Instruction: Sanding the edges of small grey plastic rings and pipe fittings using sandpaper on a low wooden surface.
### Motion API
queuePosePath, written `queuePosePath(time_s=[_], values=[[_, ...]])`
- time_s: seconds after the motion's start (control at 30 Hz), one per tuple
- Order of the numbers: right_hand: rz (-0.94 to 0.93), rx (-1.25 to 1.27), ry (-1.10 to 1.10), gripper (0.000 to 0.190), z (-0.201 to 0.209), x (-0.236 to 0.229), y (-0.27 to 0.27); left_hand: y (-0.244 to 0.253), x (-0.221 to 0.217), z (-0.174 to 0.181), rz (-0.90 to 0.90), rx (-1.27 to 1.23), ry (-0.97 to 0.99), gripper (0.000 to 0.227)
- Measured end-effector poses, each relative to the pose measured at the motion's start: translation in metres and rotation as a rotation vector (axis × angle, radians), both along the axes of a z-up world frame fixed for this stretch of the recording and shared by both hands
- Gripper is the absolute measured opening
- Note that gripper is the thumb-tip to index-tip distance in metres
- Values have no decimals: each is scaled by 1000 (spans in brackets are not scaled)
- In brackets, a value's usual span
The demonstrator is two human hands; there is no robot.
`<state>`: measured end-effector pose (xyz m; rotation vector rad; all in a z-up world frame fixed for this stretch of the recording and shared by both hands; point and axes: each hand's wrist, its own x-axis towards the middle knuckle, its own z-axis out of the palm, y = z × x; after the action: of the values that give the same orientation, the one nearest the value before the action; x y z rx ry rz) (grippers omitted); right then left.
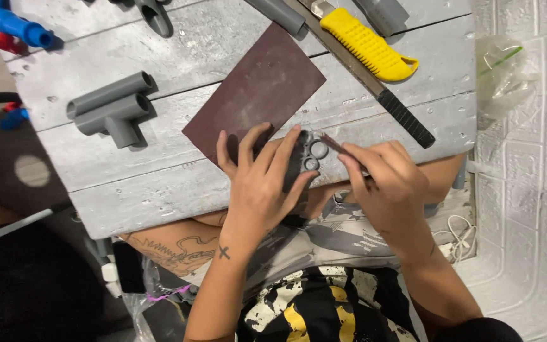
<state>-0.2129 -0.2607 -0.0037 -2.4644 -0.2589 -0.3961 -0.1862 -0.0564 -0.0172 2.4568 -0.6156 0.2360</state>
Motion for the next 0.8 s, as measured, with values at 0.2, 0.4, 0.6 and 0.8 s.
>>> queuePosePath(time_s=[0.2,0.4,0.6,0.8], values=[[16,15,-71,16,-3,-11,8,-8,-3,-6,-7,-25,4,80],[-20,15,63,21,8,-26,23,1,-1,4,-94,84,147,67],[-35,-25,29,23,2,-27,31,4,5,1,-125,57,174,71],[-45,3,33,22,0,-29,36,5,7,-4,-107,72,188,78]])
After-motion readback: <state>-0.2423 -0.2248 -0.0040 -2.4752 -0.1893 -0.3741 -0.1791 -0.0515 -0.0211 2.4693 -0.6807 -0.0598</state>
